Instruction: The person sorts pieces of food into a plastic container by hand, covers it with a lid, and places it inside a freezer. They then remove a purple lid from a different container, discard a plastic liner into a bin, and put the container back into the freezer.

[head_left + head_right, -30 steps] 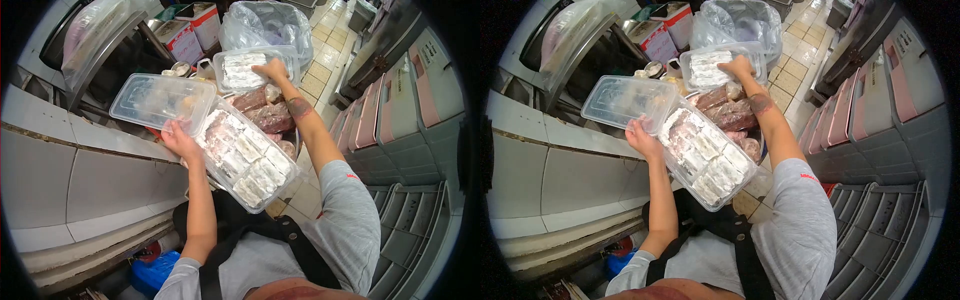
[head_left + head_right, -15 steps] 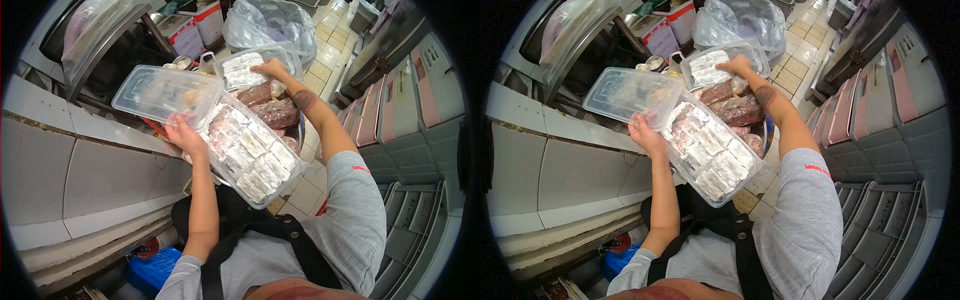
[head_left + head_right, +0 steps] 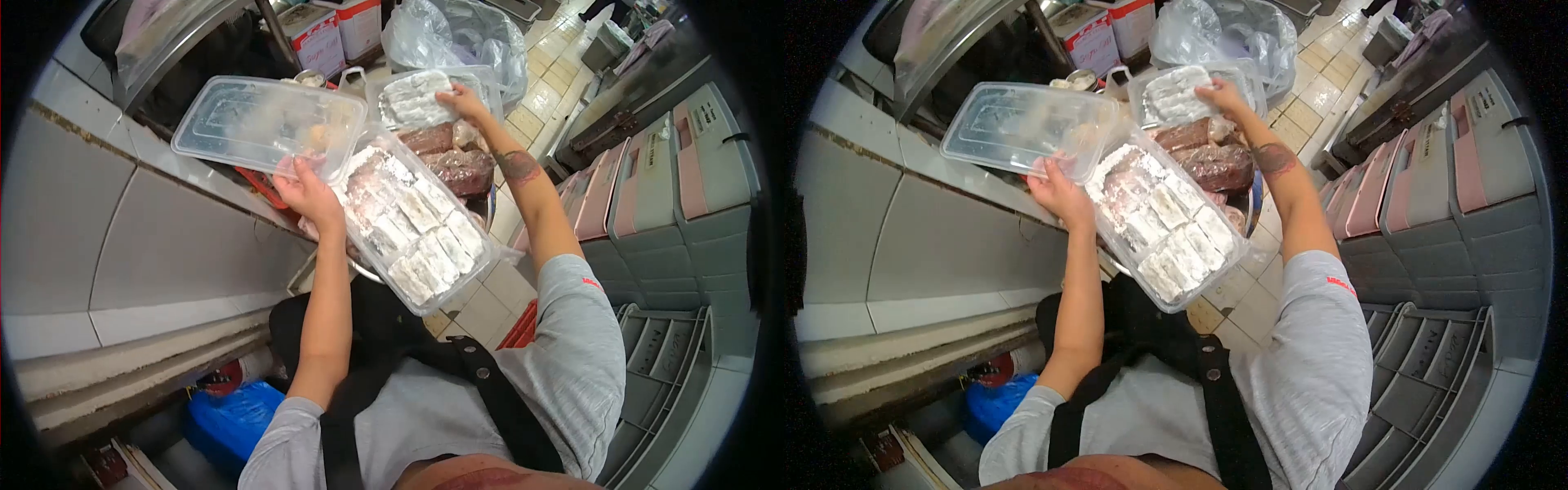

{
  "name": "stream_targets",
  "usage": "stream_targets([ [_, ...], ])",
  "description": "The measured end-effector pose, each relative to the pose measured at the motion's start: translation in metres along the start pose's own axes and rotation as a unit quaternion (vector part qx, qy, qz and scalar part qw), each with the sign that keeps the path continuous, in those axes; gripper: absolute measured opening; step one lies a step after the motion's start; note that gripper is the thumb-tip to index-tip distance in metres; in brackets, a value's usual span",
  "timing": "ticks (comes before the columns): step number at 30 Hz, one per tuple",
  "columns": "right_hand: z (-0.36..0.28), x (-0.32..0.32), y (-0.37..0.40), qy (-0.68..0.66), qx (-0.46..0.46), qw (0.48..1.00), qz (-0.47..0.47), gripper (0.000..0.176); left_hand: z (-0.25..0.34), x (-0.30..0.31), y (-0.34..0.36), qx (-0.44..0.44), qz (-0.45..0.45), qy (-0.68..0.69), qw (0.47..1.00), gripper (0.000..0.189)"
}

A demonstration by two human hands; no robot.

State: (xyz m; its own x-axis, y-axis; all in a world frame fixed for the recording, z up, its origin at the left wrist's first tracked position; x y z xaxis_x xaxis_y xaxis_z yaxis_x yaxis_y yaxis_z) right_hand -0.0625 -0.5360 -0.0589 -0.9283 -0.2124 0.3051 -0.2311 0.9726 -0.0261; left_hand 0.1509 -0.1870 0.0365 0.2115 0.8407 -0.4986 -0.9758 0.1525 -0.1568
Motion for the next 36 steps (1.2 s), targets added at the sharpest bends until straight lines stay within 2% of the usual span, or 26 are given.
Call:
stream_targets([
  [5, -0.017, 0.041, -0.006, -0.051, 0.094, 0.993, 0.054, 0.044, 0.004, 0.006, 0.004, -0.031, -0.015, -0.003, 0.999, 0.020],
  [8, -0.095, 0.062, 0.039, -0.132, 0.075, 0.988, -0.014, 0.029, 0.018, 0.000, 0.003, -0.052, -0.039, 0.006, 0.998, 0.021],
  [11, -0.164, 0.075, 0.053, -0.131, 0.156, 0.974, -0.100, 0.046, 0.050, -0.013, -0.001, -0.090, -0.056, 0.023, 0.994, 0.020],
  [13, -0.224, 0.065, 0.082, -0.043, 0.263, 0.953, -0.145, 0.041, 0.063, -0.019, -0.006, -0.098, -0.059, 0.060, 0.992, 0.019],
  [15, -0.259, 0.041, 0.097, 0.055, 0.330, 0.922, -0.193, 0.056, 0.084, -0.027, -0.010, -0.112, -0.062, 0.095, 0.987, 0.018],
  [16, -0.268, 0.027, 0.098, 0.108, 0.346, 0.906, -0.217, 0.074, 0.094, -0.029, -0.011, -0.120, -0.064, 0.113, 0.984, 0.017],
  [18, -0.280, 0.002, 0.108, 0.181, 0.369, 0.872, -0.267, 0.086, 0.112, -0.031, -0.013, -0.167, -0.076, 0.074, 0.980, 0.015],
  [20, -0.288, -0.020, 0.119, 0.222, 0.388, 0.837, -0.317, 0.073, 0.126, -0.032, -0.018, -0.213, -0.086, 0.032, 0.973, 0.015],
  [23, -0.279, -0.052, 0.115, 0.143, 0.368, 0.838, -0.377, 0.042, 0.143, -0.029, -0.023, -0.272, -0.081, -0.025, 0.959, 0.017],
  [26, -0.276, -0.084, 0.131, 0.116, 0.344, 0.832, -0.420, 0.041, 0.148, -0.033, -0.026, -0.320, -0.062, -0.051, 0.944, 0.017],
  [28, -0.280, -0.103, 0.143, 0.129, 0.355, 0.810, -0.449, 0.043, 0.148, -0.033, -0.028, -0.343, -0.051, -0.064, 0.936, 0.016],
  [32, -0.283, -0.126, 0.154, 0.121, 0.356, 0.773, -0.510, 0.046, 0.146, -0.027, -0.024, -0.315, -0.043, -0.053, 0.947, 0.015],
  [34, -0.283, -0.129, 0.157, 0.099, 0.324, 0.782, -0.523, 0.047, 0.144, -0.022, -0.022, -0.329, -0.035, -0.053, 0.942, 0.015],
  [36, -0.277, -0.131, 0.158, 0.094, 0.314, 0.785, -0.525, 0.047, 0.145, -0.022, -0.017, -0.297, -0.039, -0.019, 0.954, 0.016],
])
Point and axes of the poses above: each hand's wrist, its own y-axis away from the middle knuckle, its own x-axis out of the back of the hand, z = x × y, the point moved 4 cm from there along -y, towards the middle knuckle, and after that the axes turned 13 degrees about z, right-handed, at the moved point
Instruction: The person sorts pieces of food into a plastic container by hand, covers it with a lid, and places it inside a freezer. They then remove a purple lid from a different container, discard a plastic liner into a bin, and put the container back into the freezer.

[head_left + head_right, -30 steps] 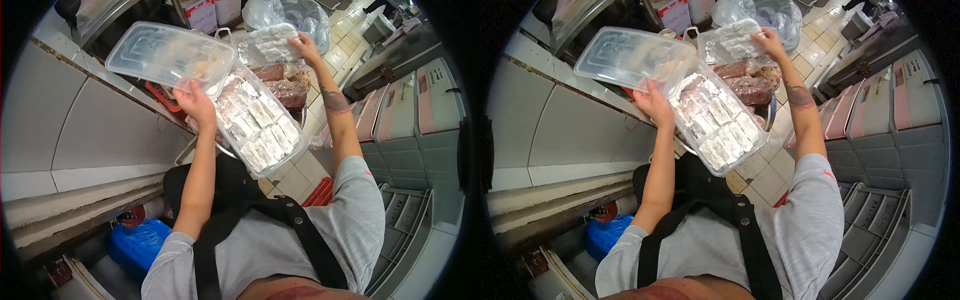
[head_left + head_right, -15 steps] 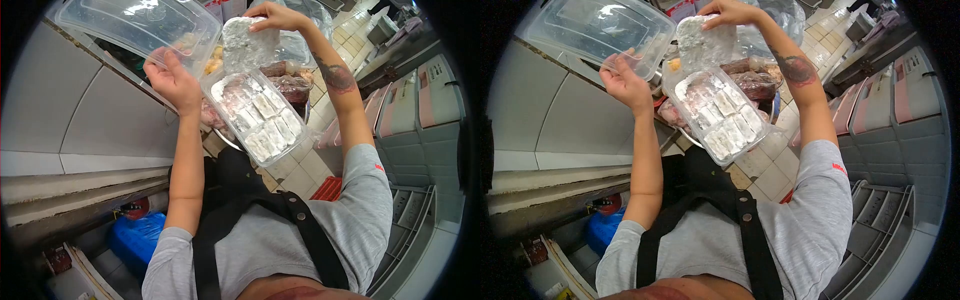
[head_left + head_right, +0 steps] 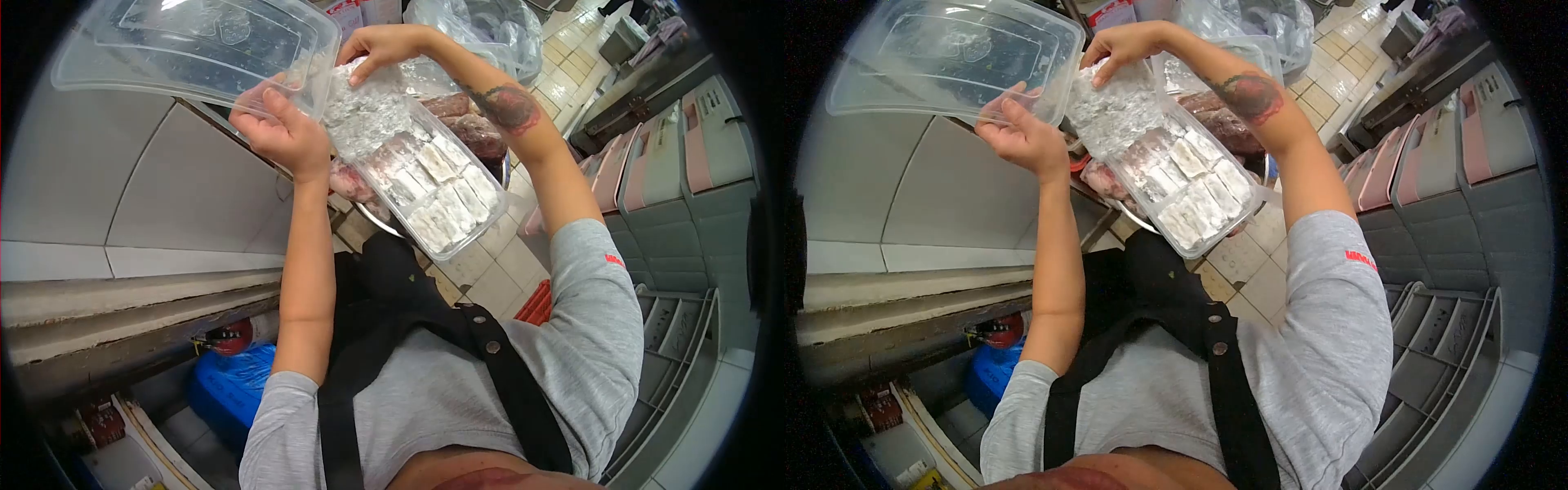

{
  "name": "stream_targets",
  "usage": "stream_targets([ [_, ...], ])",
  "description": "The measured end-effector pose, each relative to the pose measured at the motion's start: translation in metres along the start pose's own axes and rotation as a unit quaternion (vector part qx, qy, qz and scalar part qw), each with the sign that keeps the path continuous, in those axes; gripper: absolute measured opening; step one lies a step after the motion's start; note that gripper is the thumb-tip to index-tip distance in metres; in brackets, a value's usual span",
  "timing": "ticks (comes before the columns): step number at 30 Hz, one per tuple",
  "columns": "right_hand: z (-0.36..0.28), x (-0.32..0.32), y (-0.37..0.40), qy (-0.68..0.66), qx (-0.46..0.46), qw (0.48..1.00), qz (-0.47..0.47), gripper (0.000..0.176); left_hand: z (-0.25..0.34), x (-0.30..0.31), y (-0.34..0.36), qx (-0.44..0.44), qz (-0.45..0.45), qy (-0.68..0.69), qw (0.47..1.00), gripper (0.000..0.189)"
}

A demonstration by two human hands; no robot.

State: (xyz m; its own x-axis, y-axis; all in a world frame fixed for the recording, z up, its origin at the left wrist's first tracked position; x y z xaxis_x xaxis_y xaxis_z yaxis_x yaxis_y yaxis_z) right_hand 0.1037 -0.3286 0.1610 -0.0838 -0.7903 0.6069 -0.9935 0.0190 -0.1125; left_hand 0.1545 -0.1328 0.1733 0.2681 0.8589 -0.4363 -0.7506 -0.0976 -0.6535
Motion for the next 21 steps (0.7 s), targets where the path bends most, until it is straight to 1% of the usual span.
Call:
stream_targets([
  [2, 0.013, -0.002, -0.004, 0.023, 0.008, 1.000, 0.003, 0.046, 0.000, 0.001, 0.002, 0.015, -0.001, 0.012, 1.000, 0.018],
  [5, 0.022, 0.001, -0.002, -0.053, -0.064, 0.996, -0.031, 0.043, -0.011, 0.006, 0.004, 0.017, -0.015, -0.010, 1.000, 0.018],
  [7, 0.020, 0.007, -0.001, -0.023, -0.068, 0.997, -0.038, 0.042, -0.016, 0.012, 0.006, 0.022, -0.025, -0.040, 0.999, 0.019],
  [11, 0.033, 0.005, -0.009, 0.030, -0.075, 0.995, -0.055, 0.041, -0.018, 0.015, 0.016, 0.040, -0.015, -0.023, 0.999, 0.020],
  [14, 0.049, -0.014, -0.013, 0.011, -0.122, 0.988, -0.092, 0.041, -0.023, 0.012, 0.020, 0.030, -0.016, -0.012, 0.999, 0.020],
  [18, 0.069, -0.032, -0.016, 0.045, -0.178, 0.971, -0.156, 0.046, -0.021, 0.012, 0.017, 0.027, -0.020, 0.004, 0.999, 0.019],
  [19, 0.071, -0.033, -0.014, 0.029, -0.223, 0.961, -0.163, 0.046, -0.021, 0.012, 0.016, 0.030, -0.020, 0.009, 0.999, 0.019],
  [21, 0.082, -0.043, -0.017, 0.011, -0.214, 0.962, -0.167, 0.044, -0.023, 0.014, 0.015, 0.040, -0.018, 0.007, 0.999, 0.019],
])
Point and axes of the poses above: each hand's wrist, its own y-axis away from the middle knuckle, its own x-axis out of the back of the hand, z = x × y, the point moved 4 cm from there along -y, towards the middle knuckle, and after that the axes turned 13 degrees about z, right-handed, at the moved point
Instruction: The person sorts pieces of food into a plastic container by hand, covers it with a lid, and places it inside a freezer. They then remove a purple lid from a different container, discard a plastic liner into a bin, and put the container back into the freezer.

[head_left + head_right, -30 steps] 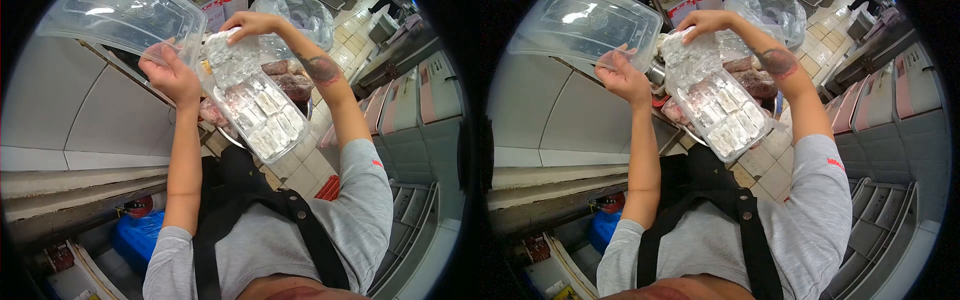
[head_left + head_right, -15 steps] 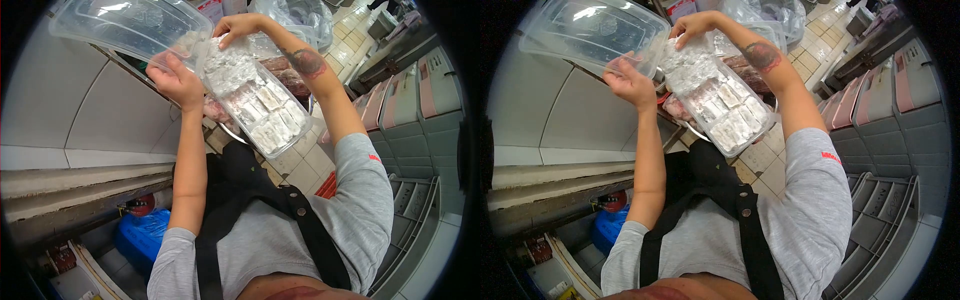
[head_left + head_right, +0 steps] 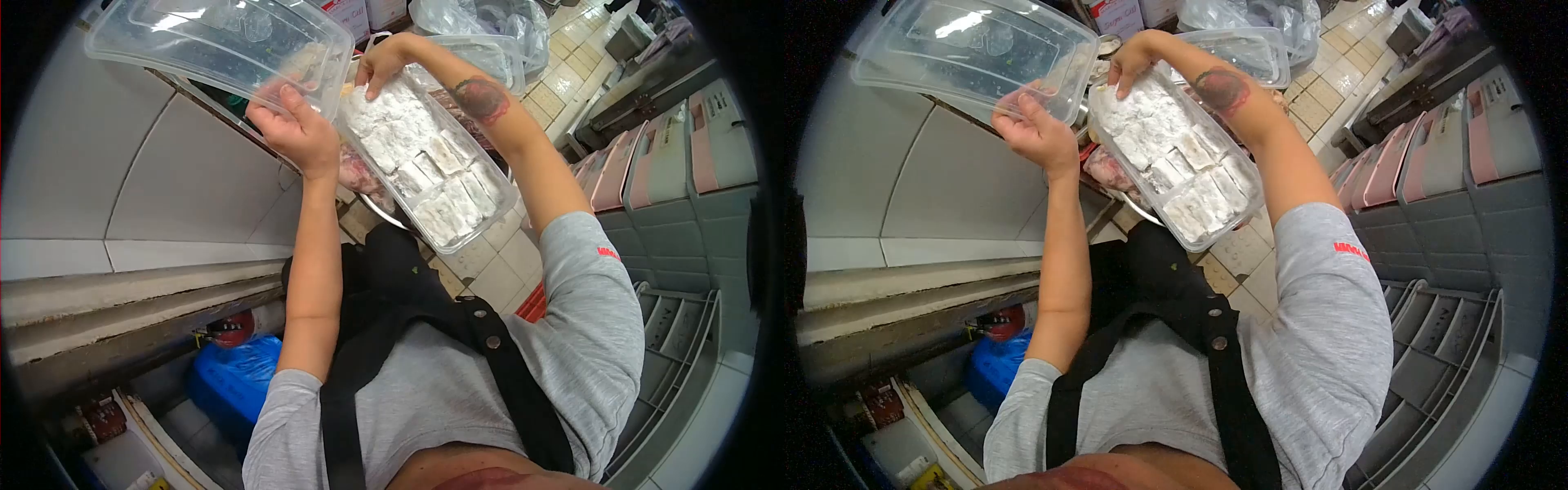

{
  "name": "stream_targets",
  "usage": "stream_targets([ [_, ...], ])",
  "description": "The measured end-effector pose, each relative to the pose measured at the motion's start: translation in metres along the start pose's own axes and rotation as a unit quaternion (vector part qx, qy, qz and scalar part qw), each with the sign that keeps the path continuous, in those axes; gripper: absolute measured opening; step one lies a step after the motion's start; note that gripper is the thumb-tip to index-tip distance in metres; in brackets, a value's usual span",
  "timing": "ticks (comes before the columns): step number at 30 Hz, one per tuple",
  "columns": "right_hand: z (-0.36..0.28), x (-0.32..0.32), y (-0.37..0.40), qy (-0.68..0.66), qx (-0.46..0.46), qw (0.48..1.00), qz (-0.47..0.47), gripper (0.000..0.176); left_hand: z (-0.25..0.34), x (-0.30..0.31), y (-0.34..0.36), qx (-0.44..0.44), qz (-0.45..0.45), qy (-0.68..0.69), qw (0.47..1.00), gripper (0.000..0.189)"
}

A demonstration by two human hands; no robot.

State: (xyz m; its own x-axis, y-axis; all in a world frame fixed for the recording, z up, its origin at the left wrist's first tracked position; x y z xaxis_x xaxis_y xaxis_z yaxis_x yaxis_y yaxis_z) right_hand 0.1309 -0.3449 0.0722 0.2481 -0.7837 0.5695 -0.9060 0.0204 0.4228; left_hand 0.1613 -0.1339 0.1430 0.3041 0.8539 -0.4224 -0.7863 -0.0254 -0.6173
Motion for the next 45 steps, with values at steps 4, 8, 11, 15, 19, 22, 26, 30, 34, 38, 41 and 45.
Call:
stream_targets([
  [4, 0.006, -0.002, -0.002, 0.074, -0.001, 0.996, 0.056, 0.051, -0.006, 0.002, 0.005, -0.005, -0.005, -0.032, 0.999, 0.019],
  [8, 0.011, -0.009, 0.000, 0.136, -0.008, 0.986, 0.096, 0.061, -0.006, 0.004, 0.008, 0.003, -0.018, -0.030, 0.999, 0.020],
  [11, 0.024, -0.008, -0.005, 0.159, -0.002, 0.978, 0.132, 0.067, -0.003, 0.004, 0.008, 0.003, -0.018, -0.037, 0.999, 0.020],
  [15, -0.024, -0.015, 0.026, 0.314, 0.064, 0.940, 0.114, 0.077, -0.001, 0.007, 0.007, -0.007, -0.021, -0.040, 0.999, 0.020],
  [19, -0.013, -0.025, 0.008, 0.301, 0.093, 0.939, 0.139, 0.083, -0.005, 0.006, 0.009, 0.007, -0.014, -0.029, 0.999, 0.022],
  [22, -0.002, -0.025, 0.004, 0.273, 0.203, 0.920, 0.195, 0.078, -0.006, 0.006, 0.012, -0.004, -0.019, -0.059, 0.998, 0.015],
  [26, 0.005, -0.046, 0.028, 0.257, 0.218, 0.892, 0.303, 0.072, -0.011, 0.012, 0.019, -0.018, -0.015, -0.089, 0.996, 0.015],
  [30, 0.010, -0.050, 0.035, 0.240, 0.210, 0.894, 0.315, 0.063, -0.006, 0.017, 0.014, -0.017, -0.015, -0.100, 0.995, 0.016],
  [34, -0.015, -0.034, 0.054, 0.182, 0.206, 0.910, 0.312, 0.053, -0.013, 0.016, 0.010, 0.018, -0.019, -0.073, 0.997, 0.022],
  [38, -0.031, -0.010, 0.071, 0.173, 0.233, 0.891, 0.349, 0.052, -0.006, 0.014, 0.004, -0.022, -0.019, -0.047, 0.998, 0.020],
  [41, -0.029, 0.003, 0.095, 0.189, 0.208, 0.883, 0.376, 0.052, 0.003, 0.009, 0.003, -0.023, -0.017, -0.026, 0.999, 0.020],
  [45, -0.031, 0.002, 0.124, 0.199, 0.141, 0.877, 0.413, 0.049, 0.008, 0.012, 0.009, -0.014, -0.016, -0.006, 1.000, 0.019],
])
Point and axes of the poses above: each hand's wrist, its own y-axis away from the middle knuckle, its own x-axis out of the back of the hand, z = x × y, the point moved 4 cm from there along -y, towards the middle knuckle, and after that the axes turned 13 degrees about z, right-handed, at the moved point
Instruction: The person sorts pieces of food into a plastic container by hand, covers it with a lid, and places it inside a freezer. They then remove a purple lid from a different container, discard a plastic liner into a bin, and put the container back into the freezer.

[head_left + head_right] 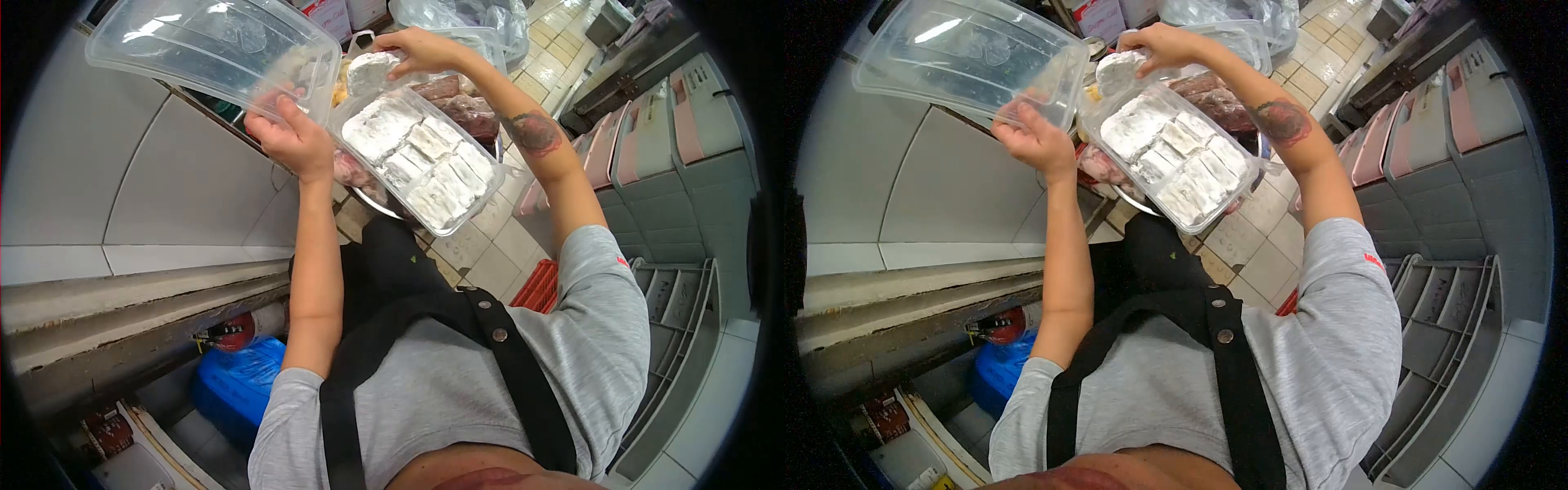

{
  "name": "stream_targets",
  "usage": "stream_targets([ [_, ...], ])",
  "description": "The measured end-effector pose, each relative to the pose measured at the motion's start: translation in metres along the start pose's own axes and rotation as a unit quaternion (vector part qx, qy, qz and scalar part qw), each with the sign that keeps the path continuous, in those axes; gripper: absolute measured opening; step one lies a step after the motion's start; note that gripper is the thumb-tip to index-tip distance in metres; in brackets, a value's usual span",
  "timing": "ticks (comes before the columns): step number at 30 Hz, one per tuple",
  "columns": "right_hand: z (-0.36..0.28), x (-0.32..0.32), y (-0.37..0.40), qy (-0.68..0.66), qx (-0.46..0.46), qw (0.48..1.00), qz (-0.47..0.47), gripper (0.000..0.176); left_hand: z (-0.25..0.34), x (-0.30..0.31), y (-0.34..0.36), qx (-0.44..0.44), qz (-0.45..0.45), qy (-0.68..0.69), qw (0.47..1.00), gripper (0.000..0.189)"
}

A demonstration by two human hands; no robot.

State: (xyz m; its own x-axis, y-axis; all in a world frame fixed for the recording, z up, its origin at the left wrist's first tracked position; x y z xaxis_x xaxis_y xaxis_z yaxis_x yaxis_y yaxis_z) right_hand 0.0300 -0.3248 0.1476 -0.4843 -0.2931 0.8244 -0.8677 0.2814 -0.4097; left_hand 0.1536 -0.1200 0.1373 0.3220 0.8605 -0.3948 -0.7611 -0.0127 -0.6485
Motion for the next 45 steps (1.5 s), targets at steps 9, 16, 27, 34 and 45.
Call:
stream_targets([
  [9, 0.015, 0.037, 0.036, 0.043, -0.135, 0.977, 0.159, 0.044, 0.018, 0.022, 0.039, 0.128, -0.033, 0.012, 0.991, 0.015],
  [16, 0.057, 0.067, 0.162, -0.360, -0.379, 0.751, 0.404, 0.037, -0.012, -0.020, 0.066, 0.464, -0.055, 0.096, 0.879, 0.016],
  [27, 0.072, 0.093, 0.292, -0.457, -0.431, 0.557, 0.544, 0.034, -0.060, -0.190, 0.203, 0.728, -0.037, 0.084, 0.680, 0.037],
  [34, 0.071, 0.084, 0.293, -0.453, -0.471, 0.561, 0.508, 0.036, -0.063, -0.176, 0.222, 0.758, -0.199, 0.042, 0.620, 0.035],
  [45, 0.032, 0.043, 0.213, -0.533, -0.397, 0.618, 0.419, 0.037, 0.020, -0.050, 0.142, 0.160, -0.426, -0.093, 0.886, 0.040],
])
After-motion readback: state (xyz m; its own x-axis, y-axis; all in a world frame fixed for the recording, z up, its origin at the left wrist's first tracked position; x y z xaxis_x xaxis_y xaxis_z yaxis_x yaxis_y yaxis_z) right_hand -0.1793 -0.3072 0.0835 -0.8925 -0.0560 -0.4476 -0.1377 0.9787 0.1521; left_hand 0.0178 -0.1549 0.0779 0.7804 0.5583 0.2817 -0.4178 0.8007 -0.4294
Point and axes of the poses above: each hand's wrist, its own y-axis away from the middle knuckle, its own x-axis out of the back of the hand, z = x × y, the point moved 4 cm from there along -y, towards the middle knuckle, and after that the axes turned 13 degrees about z, right-handed, at the moved point
